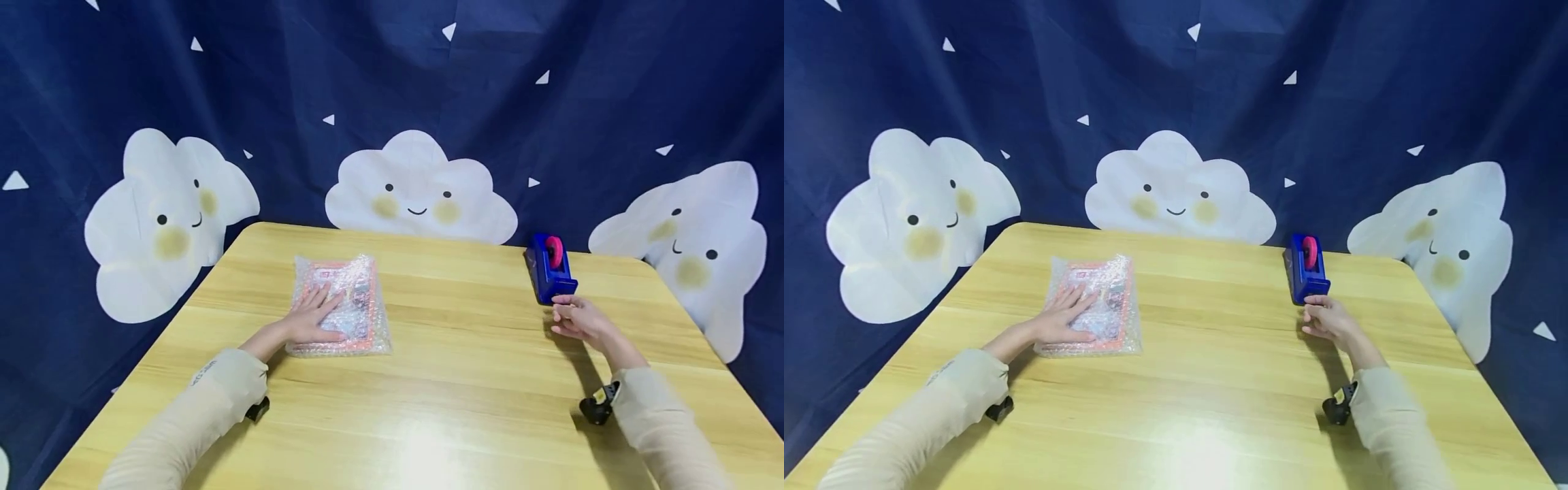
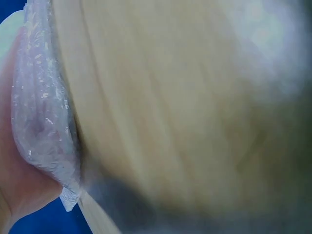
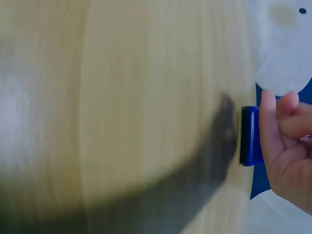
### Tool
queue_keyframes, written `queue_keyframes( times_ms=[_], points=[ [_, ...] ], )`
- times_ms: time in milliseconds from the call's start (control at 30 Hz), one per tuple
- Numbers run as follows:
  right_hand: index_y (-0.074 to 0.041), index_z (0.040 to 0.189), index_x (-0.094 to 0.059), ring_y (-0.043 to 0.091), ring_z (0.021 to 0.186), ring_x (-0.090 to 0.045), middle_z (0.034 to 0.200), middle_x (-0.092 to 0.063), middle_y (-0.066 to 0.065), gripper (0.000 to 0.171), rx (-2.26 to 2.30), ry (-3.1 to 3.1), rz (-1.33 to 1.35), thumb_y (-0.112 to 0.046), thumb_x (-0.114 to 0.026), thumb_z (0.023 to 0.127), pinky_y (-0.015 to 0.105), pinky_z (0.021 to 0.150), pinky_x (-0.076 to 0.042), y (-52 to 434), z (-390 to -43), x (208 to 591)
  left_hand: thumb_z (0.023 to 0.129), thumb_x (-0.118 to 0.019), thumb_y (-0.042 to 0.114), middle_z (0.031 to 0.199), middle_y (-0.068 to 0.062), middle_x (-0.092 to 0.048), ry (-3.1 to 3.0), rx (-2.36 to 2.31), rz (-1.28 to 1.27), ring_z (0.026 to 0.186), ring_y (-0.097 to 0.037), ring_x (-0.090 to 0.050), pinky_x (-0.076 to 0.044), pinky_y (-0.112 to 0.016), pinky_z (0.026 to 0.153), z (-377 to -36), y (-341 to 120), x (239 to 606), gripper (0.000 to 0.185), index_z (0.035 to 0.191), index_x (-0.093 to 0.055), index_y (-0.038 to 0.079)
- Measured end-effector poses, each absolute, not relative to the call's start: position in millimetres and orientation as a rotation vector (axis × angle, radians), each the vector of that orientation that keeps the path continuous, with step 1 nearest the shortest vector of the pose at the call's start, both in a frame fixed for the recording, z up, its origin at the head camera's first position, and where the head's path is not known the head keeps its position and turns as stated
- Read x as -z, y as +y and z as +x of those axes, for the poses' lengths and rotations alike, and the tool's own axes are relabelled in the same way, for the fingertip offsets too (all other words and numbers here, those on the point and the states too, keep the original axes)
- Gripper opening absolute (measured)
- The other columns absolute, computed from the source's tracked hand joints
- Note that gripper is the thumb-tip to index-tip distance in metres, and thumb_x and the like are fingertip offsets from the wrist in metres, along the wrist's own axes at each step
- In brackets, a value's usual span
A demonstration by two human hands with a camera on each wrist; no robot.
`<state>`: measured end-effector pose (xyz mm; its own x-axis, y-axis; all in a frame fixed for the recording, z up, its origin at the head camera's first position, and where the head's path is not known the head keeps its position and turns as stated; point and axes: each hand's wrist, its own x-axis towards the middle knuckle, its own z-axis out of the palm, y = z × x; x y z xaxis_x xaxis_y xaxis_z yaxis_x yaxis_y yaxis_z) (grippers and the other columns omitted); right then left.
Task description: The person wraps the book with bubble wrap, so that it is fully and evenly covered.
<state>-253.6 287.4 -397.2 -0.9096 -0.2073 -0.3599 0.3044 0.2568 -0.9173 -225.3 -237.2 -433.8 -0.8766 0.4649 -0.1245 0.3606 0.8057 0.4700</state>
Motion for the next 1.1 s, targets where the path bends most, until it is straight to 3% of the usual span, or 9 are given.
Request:
queue_keyframes(
  times_ms=[100, 367, 700, 967, 1100],
  points=[
    [0.012, 0.130, -0.017, 0.004, 0.066, -0.048, 0.078, -0.046, -0.004, 0.041, 1.647, 2.117, 0.025, -0.007, -0.033, 0.097, 0.023, 0.075, -0.052, 290.7, -245.9, 396.6, 0.081, -0.058, 0.055, 0.150, -0.022, 0.010, 2.749, -0.638, 0.633, 0.135, -0.042, 0.012, 0.007, -0.061, 0.104, -224.2, -235.6, 438.7, 0.092, 0.147, -0.011, 0.012],
    [0.009, 0.128, -0.020, 0.003, 0.048, -0.031, 0.077, -0.046, -0.002, 0.038, 1.644, 2.126, -0.037, -0.006, -0.035, 0.097, 0.027, 0.078, -0.052, 281.8, -252.4, 375.0, 0.081, -0.056, 0.057, 0.150, -0.022, 0.010, 2.769, -0.623, 0.597, 0.135, -0.042, 0.012, 0.007, -0.059, 0.105, -224.1, -239.4, 435.6, 0.092, 0.148, -0.010, 0.013],
    [0.009, 0.128, -0.020, 0.003, 0.050, -0.034, 0.074, -0.043, -0.002, 0.037, 1.697, 2.111, -0.039, -0.004, -0.034, 0.096, 0.026, 0.076, -0.052, 274.2, -247.4, 381.5, 0.080, -0.058, 0.055, 0.150, -0.021, 0.010, 2.760, -0.631, 0.618, 0.135, -0.043, 0.012, 0.006, -0.060, 0.105, -224.6, -233.4, 435.6, 0.093, 0.148, -0.010, 0.013],
    [-0.007, 0.114, -0.032, 0.006, 0.062, -0.044, 0.072, -0.042, -0.001, 0.022, 1.707, 2.065, -0.077, 0.000, -0.035, 0.094, 0.026, 0.072, -0.052, 257.5, -253.7, 389.4, 0.081, -0.058, 0.054, 0.150, -0.021, 0.010, 2.755, -0.628, 0.614, 0.135, -0.042, 0.013, 0.006, -0.060, 0.104, -225.4, -233.4, 437.0, 0.092, 0.148, -0.010, 0.013],
    [-0.004, 0.114, -0.027, 0.005, 0.056, -0.042, 0.069, -0.043, -0.002, 0.024, 1.665, 2.058, -0.113, 0.000, -0.036, 0.093, 0.026, 0.072, -0.052, 241.7, -257.3, 392.1, 0.081, -0.057, 0.055, 0.150, -0.021, 0.011, 2.761, -0.608, 0.611, 0.135, -0.041, 0.013, 0.006, -0.060, 0.105, -226.8, -234.0, 437.3, 0.092, 0.148, -0.010, 0.014]
  ],
)
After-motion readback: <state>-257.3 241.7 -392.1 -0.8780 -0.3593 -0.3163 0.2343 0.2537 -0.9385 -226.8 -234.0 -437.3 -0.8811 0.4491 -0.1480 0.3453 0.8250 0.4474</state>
